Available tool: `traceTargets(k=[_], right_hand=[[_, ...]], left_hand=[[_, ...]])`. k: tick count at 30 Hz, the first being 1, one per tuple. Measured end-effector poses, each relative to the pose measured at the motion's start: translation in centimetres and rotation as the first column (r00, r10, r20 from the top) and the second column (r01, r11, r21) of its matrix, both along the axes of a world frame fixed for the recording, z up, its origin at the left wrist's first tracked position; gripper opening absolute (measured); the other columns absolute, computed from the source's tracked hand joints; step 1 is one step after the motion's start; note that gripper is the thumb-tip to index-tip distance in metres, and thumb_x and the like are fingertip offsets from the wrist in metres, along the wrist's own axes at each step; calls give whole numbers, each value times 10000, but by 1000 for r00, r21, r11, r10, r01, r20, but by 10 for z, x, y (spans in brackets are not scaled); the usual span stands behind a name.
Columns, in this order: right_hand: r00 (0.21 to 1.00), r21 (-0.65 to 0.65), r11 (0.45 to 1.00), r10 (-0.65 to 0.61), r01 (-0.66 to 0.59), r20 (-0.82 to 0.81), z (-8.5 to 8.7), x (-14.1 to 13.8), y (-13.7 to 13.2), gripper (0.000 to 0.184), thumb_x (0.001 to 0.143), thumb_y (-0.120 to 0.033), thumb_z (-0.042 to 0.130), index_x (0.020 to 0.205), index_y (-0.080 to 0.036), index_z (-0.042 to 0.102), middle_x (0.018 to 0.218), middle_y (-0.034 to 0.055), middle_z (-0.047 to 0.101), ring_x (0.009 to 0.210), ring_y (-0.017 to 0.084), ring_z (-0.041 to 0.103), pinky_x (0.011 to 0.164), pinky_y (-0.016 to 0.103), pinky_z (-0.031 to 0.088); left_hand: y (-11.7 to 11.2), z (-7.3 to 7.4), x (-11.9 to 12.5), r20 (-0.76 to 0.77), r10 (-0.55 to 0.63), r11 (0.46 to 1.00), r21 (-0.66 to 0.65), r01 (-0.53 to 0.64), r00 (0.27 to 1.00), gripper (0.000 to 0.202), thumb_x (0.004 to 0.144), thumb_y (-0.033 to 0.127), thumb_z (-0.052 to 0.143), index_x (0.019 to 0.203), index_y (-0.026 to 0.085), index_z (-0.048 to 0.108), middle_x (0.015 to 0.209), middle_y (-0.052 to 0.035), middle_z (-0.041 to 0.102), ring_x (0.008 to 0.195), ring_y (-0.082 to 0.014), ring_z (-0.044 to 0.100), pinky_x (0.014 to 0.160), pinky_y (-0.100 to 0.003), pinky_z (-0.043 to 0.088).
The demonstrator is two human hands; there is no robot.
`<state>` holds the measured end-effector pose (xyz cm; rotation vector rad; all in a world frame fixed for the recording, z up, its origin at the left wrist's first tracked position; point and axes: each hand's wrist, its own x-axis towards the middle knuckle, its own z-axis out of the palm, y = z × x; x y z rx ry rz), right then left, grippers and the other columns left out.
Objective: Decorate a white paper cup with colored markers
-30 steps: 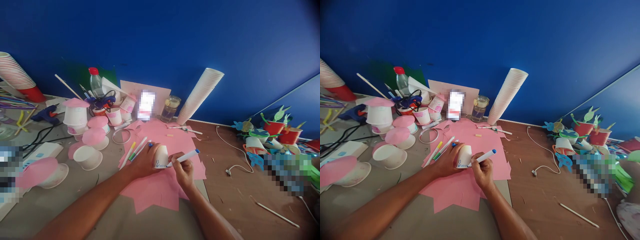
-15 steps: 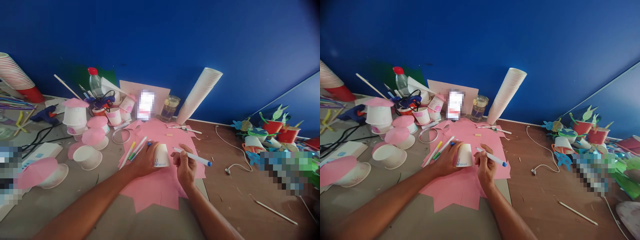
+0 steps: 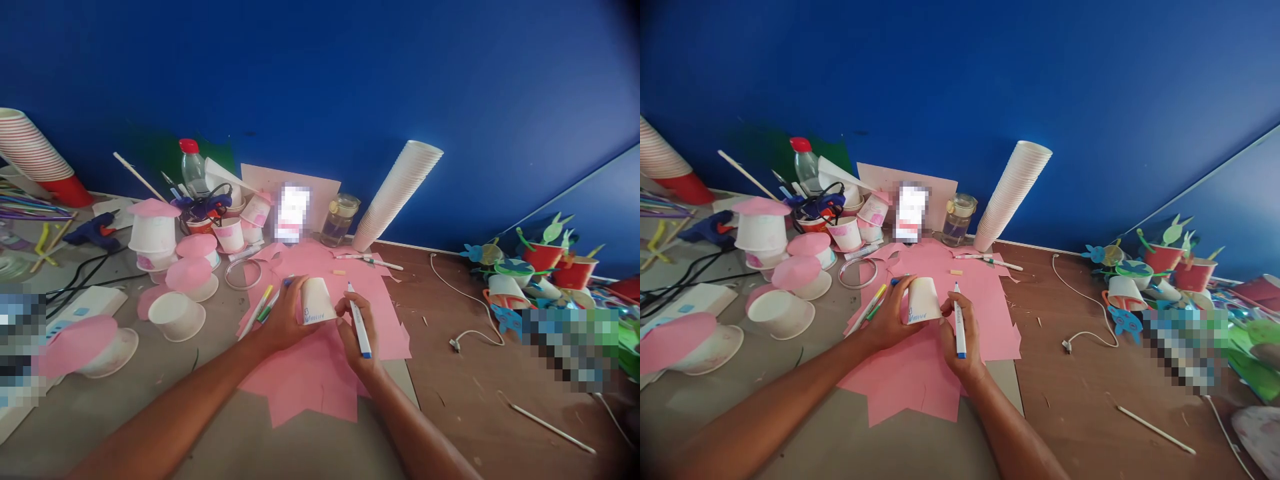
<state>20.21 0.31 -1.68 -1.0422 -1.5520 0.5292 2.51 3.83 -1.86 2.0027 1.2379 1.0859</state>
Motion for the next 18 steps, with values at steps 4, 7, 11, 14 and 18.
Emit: traceTargets(k=[4, 7, 11, 14, 18], right_hand=[[993, 40, 999, 11, -16, 117, 1, 1, 0, 450, 819, -89, 493, 1241, -244, 464, 884, 12, 522, 793, 179, 536, 770, 363, 486], [986, 82, 997, -3, -11, 166, 1, 1, 1, 455, 802, -56, 473, 1216, -245, 473, 886, 17, 526, 772, 181, 540, 724, 342, 485], [965, 174, 985, -30, -17, 262, 2, 3, 3, 450, 800, -13, 448, 1187, -240, 491, 880, 27, 530, 723, 180, 526, 648, 312, 461], [927, 245, 970, -77, -16, 366, 3, 7, 4, 416, 823, -18, 449, 1176, -228, 516, 826, 26, 491, 688, 186, 489, 592, 298, 419], [879, 241, 970, -86, -33, 469, 5, 9, 4, 373, 863, -60, 449, 1199, -205, 525, 804, 33, 469, 698, 200, 478, 594, 311, 407]], left_hand=[[-1, 2, 0, 17, -20, 1000, -12, 21, 1000, 830, 722, 455, 756, 1377, 191, 322, 1367, -166, 444, 1299, -345, 419, 1061, -536, 405], [-2, 4, 0, 26, -38, 999, -24, 38, 999, 826, 723, 447, 752, 1381, 191, 324, 1383, -165, 436, 1321, -347, 399, 1082, -545, 384], [-5, 9, 1, 11, -82, 994, -76, 82, 997, 884, 696, 486, 762, 1402, 186, 321, 1393, -172, 430, 1332, -361, 392, 1079, -555, 396], [-6, 11, 1, -15, -87, 990, -114, 84, 996, 960, 676, 473, 773, 1445, 187, 274, 1402, -176, 416, 1346, -365, 382, 1079, -558, 401], [-7, 7, 3, -41, -44, 989, -140, 38, 998, 1044, 673, 477, 768, 1492, 172, 196, 1450, -203, 347, 1386, -383, 324, 1109, -588, 349]])
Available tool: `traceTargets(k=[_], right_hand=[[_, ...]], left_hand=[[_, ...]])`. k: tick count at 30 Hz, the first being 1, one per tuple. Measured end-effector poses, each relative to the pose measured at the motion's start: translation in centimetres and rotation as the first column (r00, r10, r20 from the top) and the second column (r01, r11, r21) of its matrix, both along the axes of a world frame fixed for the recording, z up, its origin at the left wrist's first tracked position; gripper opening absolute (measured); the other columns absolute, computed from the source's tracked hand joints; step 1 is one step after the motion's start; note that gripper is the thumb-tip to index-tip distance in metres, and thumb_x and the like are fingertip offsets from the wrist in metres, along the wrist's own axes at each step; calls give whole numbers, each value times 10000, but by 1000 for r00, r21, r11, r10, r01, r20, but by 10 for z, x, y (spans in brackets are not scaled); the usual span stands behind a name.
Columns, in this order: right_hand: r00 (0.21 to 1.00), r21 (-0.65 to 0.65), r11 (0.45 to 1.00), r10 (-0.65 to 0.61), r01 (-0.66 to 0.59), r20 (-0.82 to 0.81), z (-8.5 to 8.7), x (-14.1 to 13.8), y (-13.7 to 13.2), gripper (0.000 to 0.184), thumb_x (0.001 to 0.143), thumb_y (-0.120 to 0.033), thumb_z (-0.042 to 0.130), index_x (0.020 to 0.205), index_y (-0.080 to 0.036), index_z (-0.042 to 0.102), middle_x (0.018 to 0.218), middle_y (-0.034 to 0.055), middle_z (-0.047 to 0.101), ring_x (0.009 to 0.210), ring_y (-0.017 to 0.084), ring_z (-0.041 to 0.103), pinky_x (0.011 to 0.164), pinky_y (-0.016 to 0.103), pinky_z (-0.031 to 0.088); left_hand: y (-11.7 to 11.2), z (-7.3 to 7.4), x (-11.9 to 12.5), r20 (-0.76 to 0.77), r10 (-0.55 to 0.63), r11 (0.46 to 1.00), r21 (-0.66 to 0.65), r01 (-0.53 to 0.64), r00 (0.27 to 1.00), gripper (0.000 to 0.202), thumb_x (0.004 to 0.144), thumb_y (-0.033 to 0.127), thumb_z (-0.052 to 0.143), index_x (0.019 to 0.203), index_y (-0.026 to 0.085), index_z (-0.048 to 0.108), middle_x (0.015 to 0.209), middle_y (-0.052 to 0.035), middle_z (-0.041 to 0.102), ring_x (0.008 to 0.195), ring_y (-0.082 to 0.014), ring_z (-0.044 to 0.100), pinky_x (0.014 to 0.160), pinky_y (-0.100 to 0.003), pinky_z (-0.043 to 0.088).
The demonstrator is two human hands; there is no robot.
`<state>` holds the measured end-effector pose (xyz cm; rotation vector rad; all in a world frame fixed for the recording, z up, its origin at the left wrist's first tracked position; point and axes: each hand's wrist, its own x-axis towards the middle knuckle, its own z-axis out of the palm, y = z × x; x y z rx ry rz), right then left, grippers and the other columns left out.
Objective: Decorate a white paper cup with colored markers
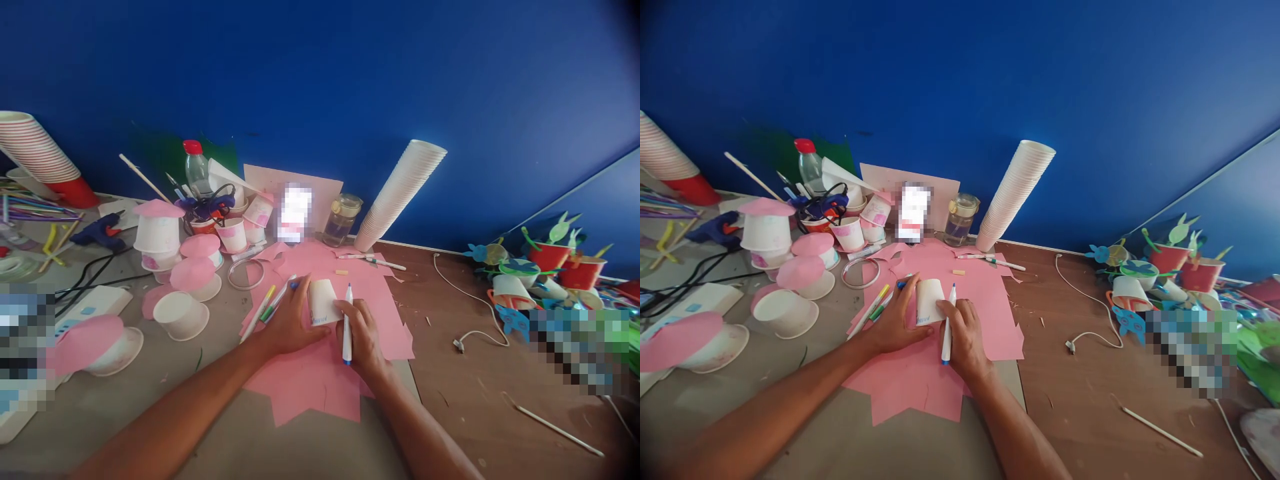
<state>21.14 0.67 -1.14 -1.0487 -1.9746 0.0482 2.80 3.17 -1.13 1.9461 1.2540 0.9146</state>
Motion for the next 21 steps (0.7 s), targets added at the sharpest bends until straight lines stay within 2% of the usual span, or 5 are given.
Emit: traceTargets(k=[6, 9, 14, 21], right_hand=[[999, 8, 1000, 25, -26, 45, 3, -4, -1, 366, 891, -77, 449, 1229, -206, 501, 798, 35, 468, 702, 207, 475, 600, 312, 404], [997, 14, 998, 57, -58, 60, 4, -6, -2, 386, 895, -64, 441, 1248, -212, 493, 778, 28, 465, 690, 207, 469, 596, 309, 394], [993, -37, 993, 112, -111, 37, 2, -6, -1, 446, 880, -48, 422, 1279, -234, 494, 793, 30, 489, 699, 210, 491, 600, 309, 398], [986, -84, 984, 162, -158, 40, -2, -1, 1, 437, 873, -58, 422, 1270, -229, 493, 813, 37, 491, 692, 207, 481, 598, 305, 391]], left_hand=[[1, -9, 1, -73, 27, 1000, 7, -26, 997, 1029, 714, 485, 740, 1515, 179, 172, 1476, -219, 320, 1409, -406, 287, 1092, -618, 351], [2, -11, 1, -83, 13, 1000, 4, -13, 996, 1016, 732, 495, 729, 1519, 167, 176, 1456, -226, 339, 1389, -400, 325, 1078, -603, 375], [3, -9, 1, -69, 35, 999, 5, -35, 997, 1006, 730, 484, 739, 1520, 212, 181, 1385, -180, 409, 1339, -374, 399, 1065, -585, 396], [4, -13, 1, -112, 8, 1000, 10, -7, 994, 1004, 742, 519, 725, 1514, 153, 196, 1419, -224, 393, 1355, -393, 375, 1049, -583, 407]])
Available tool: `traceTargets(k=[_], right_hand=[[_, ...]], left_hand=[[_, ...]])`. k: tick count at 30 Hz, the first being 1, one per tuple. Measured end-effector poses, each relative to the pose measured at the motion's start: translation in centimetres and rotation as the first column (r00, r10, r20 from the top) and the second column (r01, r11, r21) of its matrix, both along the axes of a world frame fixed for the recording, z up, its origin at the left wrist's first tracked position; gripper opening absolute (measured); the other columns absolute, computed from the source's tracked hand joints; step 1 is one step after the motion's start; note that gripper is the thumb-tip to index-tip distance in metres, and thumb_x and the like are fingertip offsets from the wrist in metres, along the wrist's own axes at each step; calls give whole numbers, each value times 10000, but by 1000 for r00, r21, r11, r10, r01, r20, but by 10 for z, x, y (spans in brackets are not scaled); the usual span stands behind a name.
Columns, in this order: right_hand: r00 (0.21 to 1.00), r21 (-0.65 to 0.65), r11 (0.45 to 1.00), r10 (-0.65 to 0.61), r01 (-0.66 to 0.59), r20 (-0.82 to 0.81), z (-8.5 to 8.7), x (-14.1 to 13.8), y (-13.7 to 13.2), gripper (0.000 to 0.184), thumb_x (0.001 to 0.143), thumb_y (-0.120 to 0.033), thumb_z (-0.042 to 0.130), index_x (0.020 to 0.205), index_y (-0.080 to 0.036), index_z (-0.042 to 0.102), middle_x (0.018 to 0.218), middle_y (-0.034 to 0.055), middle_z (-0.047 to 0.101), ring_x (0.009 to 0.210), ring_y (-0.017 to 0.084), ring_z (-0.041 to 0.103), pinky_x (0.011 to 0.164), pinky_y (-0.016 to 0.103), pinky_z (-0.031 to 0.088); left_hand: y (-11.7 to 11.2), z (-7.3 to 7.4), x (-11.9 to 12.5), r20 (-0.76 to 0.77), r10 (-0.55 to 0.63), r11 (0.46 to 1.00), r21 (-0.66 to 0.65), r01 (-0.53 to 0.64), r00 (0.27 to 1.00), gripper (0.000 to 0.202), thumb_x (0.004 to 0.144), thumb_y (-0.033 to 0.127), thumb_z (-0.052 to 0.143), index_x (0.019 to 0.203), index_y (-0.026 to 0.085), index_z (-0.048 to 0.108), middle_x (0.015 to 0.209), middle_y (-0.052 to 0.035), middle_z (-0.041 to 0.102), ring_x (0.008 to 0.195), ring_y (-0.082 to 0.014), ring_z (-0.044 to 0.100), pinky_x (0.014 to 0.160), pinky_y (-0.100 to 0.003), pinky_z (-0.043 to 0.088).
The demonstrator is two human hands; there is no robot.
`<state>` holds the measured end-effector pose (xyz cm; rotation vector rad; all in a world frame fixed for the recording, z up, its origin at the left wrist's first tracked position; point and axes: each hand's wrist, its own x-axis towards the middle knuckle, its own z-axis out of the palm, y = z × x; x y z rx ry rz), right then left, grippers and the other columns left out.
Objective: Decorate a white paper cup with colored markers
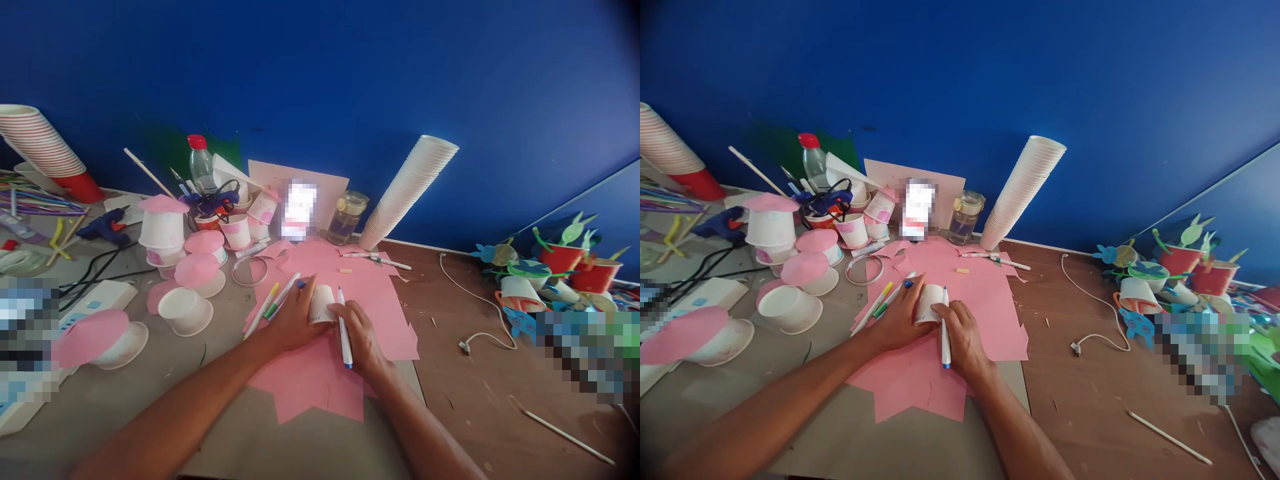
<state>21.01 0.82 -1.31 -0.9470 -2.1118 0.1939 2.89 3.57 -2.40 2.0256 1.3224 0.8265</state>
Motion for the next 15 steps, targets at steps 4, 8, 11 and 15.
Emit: traceTargets(k=[4, 8, 11, 15], right_hand=[[1000, -22, 1000, 12, -11, 19, 1, 1, 0, 418, 861, -71, 436, 1245, -219, 512, 809, 37, 489, 694, 205, 490, 602, 306, 399], [999, -32, 999, 11, -10, 34, 3, 2, 1, 395, 858, -82, 441, 1220, -216, 524, 800, 36, 490, 686, 205, 488, 601, 309, 407], [999, -42, 998, 39, -37, 37, 5, 3, 2, 402, 844, -67, 441, 1206, -219, 524, 798, 35, 492, 683, 203, 491, 599, 309, 417], [995, -31, 999, 33, -36, -99, 5, 2, 1, 457, 836, -72, 475, 1266, -228, 456, 870, 47, 530, 741, 202, 529, 655, 330, 463]], left_hand=[[1, -4, -1, -34, -5, 1000, -29, 4, 999, 991, 765, 559, 692, 1523, 168, 187, 1418, -230, 402, 1355, -410, 374, 1021, -589, 425], [0, -4, -1, -37, -31, 999, -44, 30, 999, 986, 764, 526, 707, 1531, 208, 175, 1369, -195, 446, 1312, -385, 436, 1013, -558, 445], [0, -3, -1, -36, -13, 999, -30, 12, 999, 955, 765, 494, 714, 1522, 217, 201, 1357, -176, 454, 1292, -367, 459, 1009, -532, 457], [0, -2, 0, -53, -2, 1000, 26, 4, 999, 924, 768, 487, 707, 1503, 187, 235, 1357, -185, 460, 1296, -373, 450, 1005, -530, 460]])
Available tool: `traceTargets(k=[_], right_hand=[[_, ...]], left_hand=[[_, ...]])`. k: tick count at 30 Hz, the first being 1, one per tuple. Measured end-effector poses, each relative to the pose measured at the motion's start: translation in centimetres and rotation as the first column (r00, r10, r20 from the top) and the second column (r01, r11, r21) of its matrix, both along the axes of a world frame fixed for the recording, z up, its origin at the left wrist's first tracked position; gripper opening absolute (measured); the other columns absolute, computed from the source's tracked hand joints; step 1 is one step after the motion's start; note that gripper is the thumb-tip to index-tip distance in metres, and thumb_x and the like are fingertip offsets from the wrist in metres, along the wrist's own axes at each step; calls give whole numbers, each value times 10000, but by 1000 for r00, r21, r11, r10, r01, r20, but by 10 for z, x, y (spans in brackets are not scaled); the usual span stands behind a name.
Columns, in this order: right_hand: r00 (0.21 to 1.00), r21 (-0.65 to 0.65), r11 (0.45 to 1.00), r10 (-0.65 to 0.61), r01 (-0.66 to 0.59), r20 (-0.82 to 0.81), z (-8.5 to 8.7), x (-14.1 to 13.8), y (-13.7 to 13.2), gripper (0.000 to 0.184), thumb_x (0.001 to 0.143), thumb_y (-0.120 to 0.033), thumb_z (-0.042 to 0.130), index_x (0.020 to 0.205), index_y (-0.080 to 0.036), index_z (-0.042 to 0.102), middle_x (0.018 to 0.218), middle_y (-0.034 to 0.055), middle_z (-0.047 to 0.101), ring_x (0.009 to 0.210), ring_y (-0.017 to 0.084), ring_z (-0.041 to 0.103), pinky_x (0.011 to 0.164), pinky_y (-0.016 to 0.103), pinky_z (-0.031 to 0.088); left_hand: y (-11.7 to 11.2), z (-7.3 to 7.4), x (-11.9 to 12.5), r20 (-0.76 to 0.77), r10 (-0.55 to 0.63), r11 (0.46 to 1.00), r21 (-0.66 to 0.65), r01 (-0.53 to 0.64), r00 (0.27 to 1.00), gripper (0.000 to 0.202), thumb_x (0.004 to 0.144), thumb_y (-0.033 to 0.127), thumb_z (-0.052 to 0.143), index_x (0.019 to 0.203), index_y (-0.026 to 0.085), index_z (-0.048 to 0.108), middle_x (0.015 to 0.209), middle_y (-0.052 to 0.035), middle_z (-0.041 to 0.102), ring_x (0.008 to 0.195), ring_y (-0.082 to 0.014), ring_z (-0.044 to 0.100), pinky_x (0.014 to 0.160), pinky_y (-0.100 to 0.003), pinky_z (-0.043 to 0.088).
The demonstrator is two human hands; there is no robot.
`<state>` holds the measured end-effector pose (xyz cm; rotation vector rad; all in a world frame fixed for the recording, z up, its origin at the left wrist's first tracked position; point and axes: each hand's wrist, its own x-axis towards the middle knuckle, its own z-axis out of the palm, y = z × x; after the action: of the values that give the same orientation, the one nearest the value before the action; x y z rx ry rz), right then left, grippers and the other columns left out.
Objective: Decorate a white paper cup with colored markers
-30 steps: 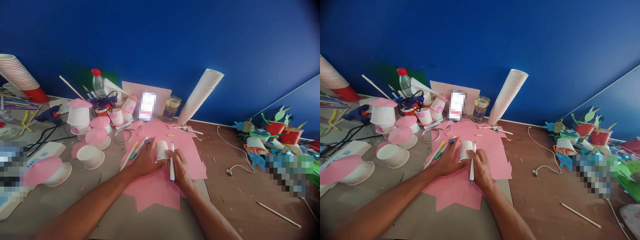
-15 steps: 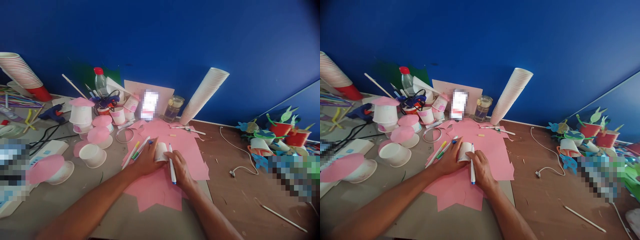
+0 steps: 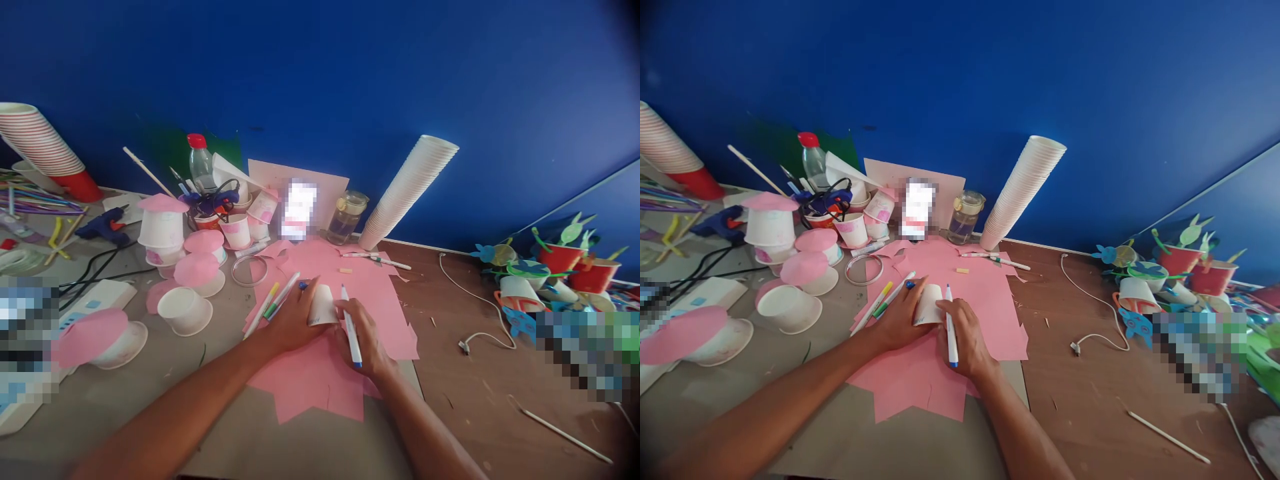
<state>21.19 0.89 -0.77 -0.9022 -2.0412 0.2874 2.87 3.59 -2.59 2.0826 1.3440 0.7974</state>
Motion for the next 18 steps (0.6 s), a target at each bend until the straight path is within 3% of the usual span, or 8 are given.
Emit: traceTargets(k=[4, 7, 10, 14, 18], right_hand=[[956, -145, 989, -63, 22, -285, 1, -4, -5, 396, 908, -139, 466, 1288, -248, 433, 844, 18, 548, 734, 178, 562, 707, 344, 487], [879, -276, 961, -134, 2, -457, 2, -6, -9, 268, 962, -230, 464, 1228, -252, 490, 764, -7, 557, 708, 171, 570, 722, 354, 491], [795, -327, 943, -147, -67, -588, 0, -7, -11, 221, 985, -344, 462, 1151, -240, 564, 657, -28, 527, 651, 167, 549, 721, 369, 495], [719, -367, 922, -169, -127, -674, -7, -7, -11, 244, 963, -410, 511, 973, -219, 663, 666, -7, 561, 557, 134, 478, 584, 302, 450], [760, -388, 918, -198, -77, -619, -6, -8, -13, 218, 928, -387, 581, 889, -205, 694, 638, -4, 555, 546, 128, 469, 523, 265, 404]], left_hand=[[0, 1, 0, -43, -11, 992, 122, 16, 999, 888, 776, 447, 699, 1482, 158, 244, 1356, -206, 458, 1295, -388, 443, 1019, -557, 436], [0, -1, 1, -82, -28, 971, 235, 46, 996, 847, 789, 420, 687, 1469, 173, 246, 1321, -196, 476, 1249, -373, 484, 1014, -550, 441], [-1, -1, 1, -98, -10, 954, 298, 39, 995, 836, 790, 400, 684, 1461, 180, 238, 1300, -192, 482, 1230, -362, 498, 1008, -532, 451], [0, 1, 2, -119, -6, 950, 310, 43, 993, 851, 768, 382, 702, 1445, 135, 249, 1263, -216, 502, 1199, -387, 519, 976, -556, 468], [1, -1, 2, -133, 3, 941, 336, 42, 991, 856, 779, 380, 696, 1452, 151, 220, 1268, -209, 501, 1198, -383, 519, 954, -564, 479]])
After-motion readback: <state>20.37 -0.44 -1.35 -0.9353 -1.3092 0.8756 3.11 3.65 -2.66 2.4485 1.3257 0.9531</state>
